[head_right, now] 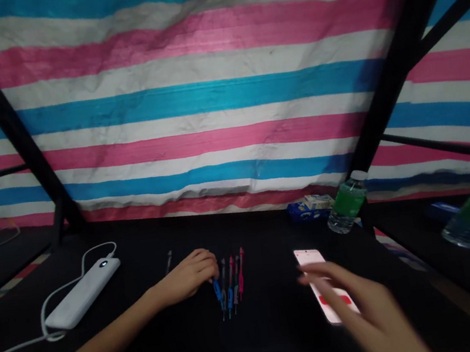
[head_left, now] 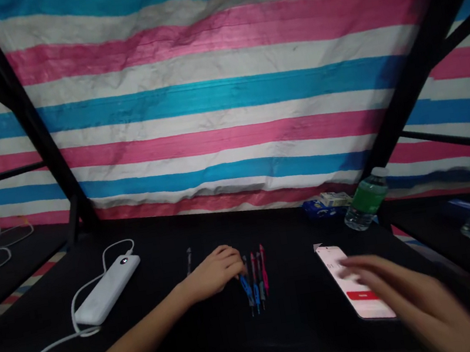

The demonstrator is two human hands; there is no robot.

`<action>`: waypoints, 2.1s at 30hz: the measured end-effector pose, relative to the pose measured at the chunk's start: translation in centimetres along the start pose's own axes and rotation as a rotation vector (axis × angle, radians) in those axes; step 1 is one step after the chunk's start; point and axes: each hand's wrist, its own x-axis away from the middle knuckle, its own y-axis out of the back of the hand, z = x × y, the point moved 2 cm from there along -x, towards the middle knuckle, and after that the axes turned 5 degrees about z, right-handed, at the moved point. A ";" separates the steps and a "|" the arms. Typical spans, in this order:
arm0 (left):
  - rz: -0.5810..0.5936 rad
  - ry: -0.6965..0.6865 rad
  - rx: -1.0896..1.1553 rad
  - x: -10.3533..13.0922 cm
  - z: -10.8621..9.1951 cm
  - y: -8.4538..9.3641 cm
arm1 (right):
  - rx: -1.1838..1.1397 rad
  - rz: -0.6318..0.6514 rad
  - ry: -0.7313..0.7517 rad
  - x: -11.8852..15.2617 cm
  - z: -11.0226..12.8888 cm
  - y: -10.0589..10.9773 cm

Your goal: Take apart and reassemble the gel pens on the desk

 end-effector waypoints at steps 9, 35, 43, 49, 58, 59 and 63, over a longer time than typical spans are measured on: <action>-0.034 0.103 -0.321 -1.7 1.5 1.1 | 0.427 0.670 0.378 -10.5 0.9 -13.5; -0.329 0.360 -0.249 -0.3 1.7 -1.9 | 0.135 0.466 0.137 -12.0 -2.5 -13.9; -0.401 0.259 -0.302 0.2 1.9 -1.6 | 0.018 0.414 0.182 -12.0 -1.4 -13.4; -0.463 0.226 -0.346 0.2 1.6 -1.4 | -0.191 0.571 -0.131 -12.5 -2.3 -13.5; -0.458 0.230 -0.303 -0.1 1.3 -1.5 | -0.206 0.523 -0.068 -12.1 -2.8 -13.5; -0.442 0.227 -0.301 -0.1 1.3 -1.6 | -0.205 0.550 -0.116 -11.9 -2.9 -13.6; -0.352 0.251 -0.288 0.0 1.0 -1.9 | -0.231 0.563 -0.108 -11.3 -3.1 -13.5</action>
